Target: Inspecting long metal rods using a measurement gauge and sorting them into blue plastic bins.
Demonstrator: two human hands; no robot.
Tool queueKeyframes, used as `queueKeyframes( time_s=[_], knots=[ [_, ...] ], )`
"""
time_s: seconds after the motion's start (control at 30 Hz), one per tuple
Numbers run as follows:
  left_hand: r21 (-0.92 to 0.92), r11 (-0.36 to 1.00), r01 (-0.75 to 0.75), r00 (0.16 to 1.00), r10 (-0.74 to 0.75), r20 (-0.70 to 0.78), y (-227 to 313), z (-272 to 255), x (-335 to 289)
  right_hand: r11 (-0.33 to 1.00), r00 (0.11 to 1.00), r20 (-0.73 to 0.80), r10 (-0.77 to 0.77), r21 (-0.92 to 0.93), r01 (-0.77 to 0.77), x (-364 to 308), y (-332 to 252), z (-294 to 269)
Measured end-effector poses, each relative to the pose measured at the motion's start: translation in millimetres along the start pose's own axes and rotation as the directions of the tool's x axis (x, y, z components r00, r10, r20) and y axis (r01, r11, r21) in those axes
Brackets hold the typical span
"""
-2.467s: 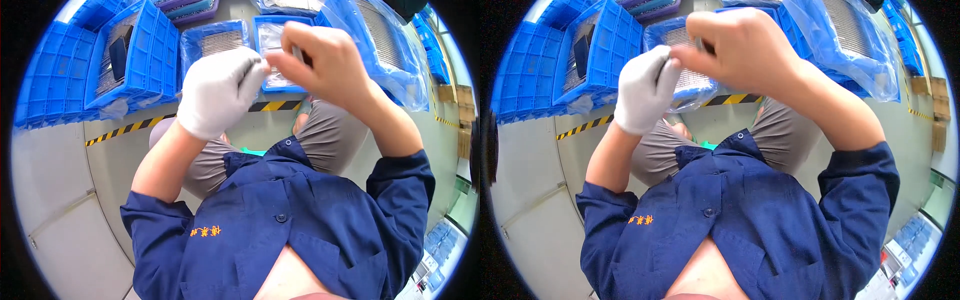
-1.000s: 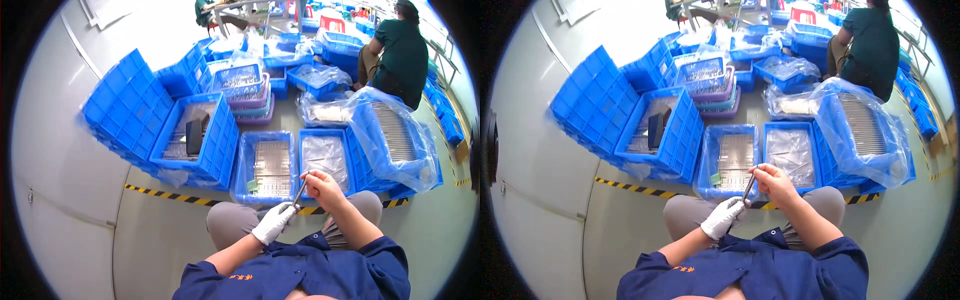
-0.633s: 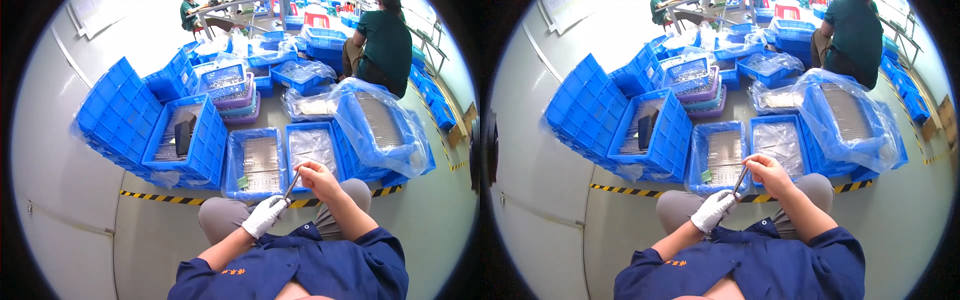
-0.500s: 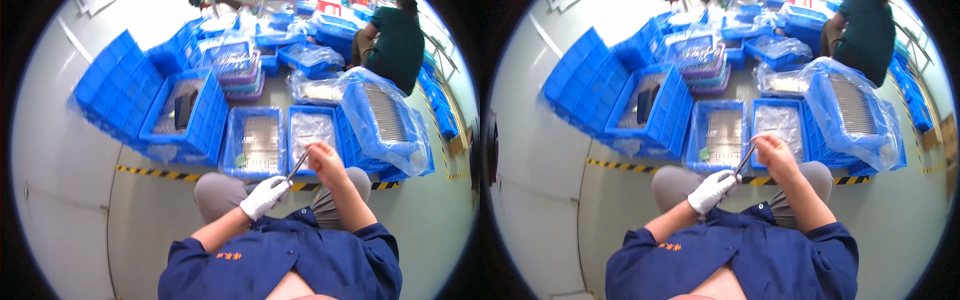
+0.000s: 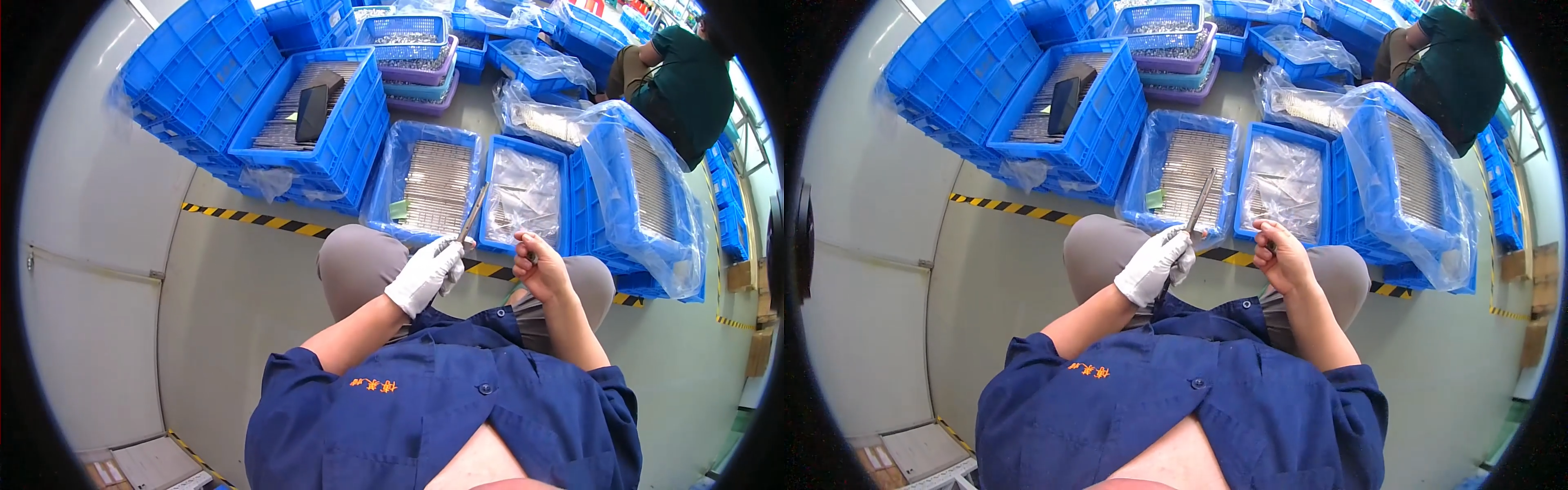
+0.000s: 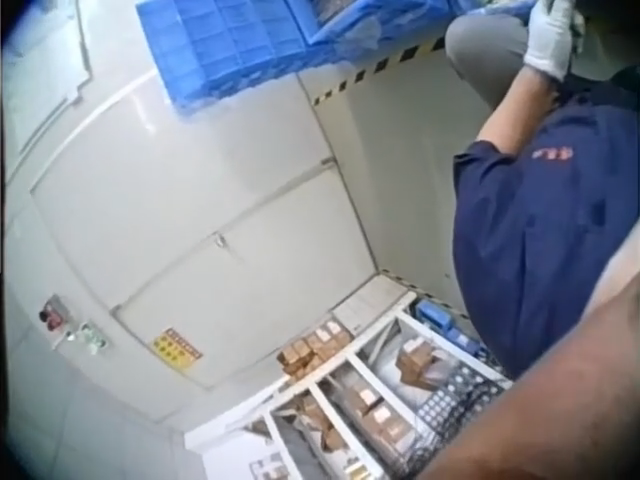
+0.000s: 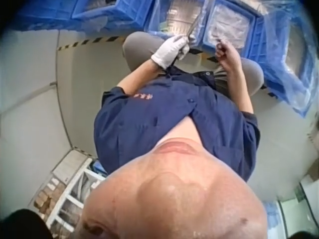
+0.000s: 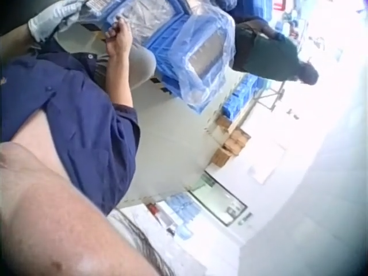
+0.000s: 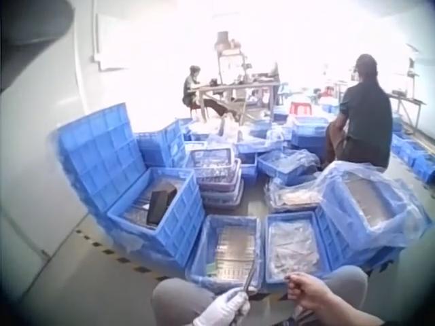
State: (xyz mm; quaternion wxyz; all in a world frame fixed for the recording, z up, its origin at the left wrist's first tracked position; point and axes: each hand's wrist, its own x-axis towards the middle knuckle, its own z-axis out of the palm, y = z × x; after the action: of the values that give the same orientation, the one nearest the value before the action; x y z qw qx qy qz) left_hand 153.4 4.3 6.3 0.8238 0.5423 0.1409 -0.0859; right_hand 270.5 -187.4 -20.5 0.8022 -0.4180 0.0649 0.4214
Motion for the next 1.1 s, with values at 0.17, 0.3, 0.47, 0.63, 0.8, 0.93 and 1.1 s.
queueKeyframes(
  time_s=[0.17, 0.3, 0.47, 0.63, 0.8, 0.93, 1.1],
  knots=[
    [-0.056, 0.998, -0.004, 1.000, 0.003, -0.012, -6, -6, 1, 0.999, 1.000, -0.011, 0.027, -0.019, -0.028, 0, 7, 4],
    [-0.067, 0.998, 0.003, 1.000, -0.005, -0.027, -9, -13, 0, 0.998, 0.998, -0.039, 0.052, -0.025, -0.053, 2, 13, 11],
    [-0.318, 0.947, -0.045, 0.999, 0.041, -0.017, -1, -28, -11, 0.931, 0.999, -0.005, 0.046, -0.362, -0.045, 17, 17, 46],
    [-0.231, 0.972, -0.038, 0.992, 0.065, 0.110, 29, -70, -66, 0.672, 0.963, 0.271, -0.004, -0.712, 0.203, 75, -13, 138],
    [-0.021, 0.976, 0.219, 0.976, -0.219, 0.019, 12, -112, -140, 0.222, 0.878, 0.461, -0.128, -0.850, 0.478, 192, -9, 235],
    [-0.156, 0.972, 0.176, 0.972, -0.197, -0.130, 1, -112, -183, -0.007, 0.887, 0.387, -0.252, -0.917, 0.399, 291, 26, 290],
    [-0.216, 0.964, 0.155, 0.946, -0.208, -0.250, -8, -118, -202, -0.558, 0.924, 0.357, -0.136, -0.798, 0.227, 356, 47, 337]
  ],
)
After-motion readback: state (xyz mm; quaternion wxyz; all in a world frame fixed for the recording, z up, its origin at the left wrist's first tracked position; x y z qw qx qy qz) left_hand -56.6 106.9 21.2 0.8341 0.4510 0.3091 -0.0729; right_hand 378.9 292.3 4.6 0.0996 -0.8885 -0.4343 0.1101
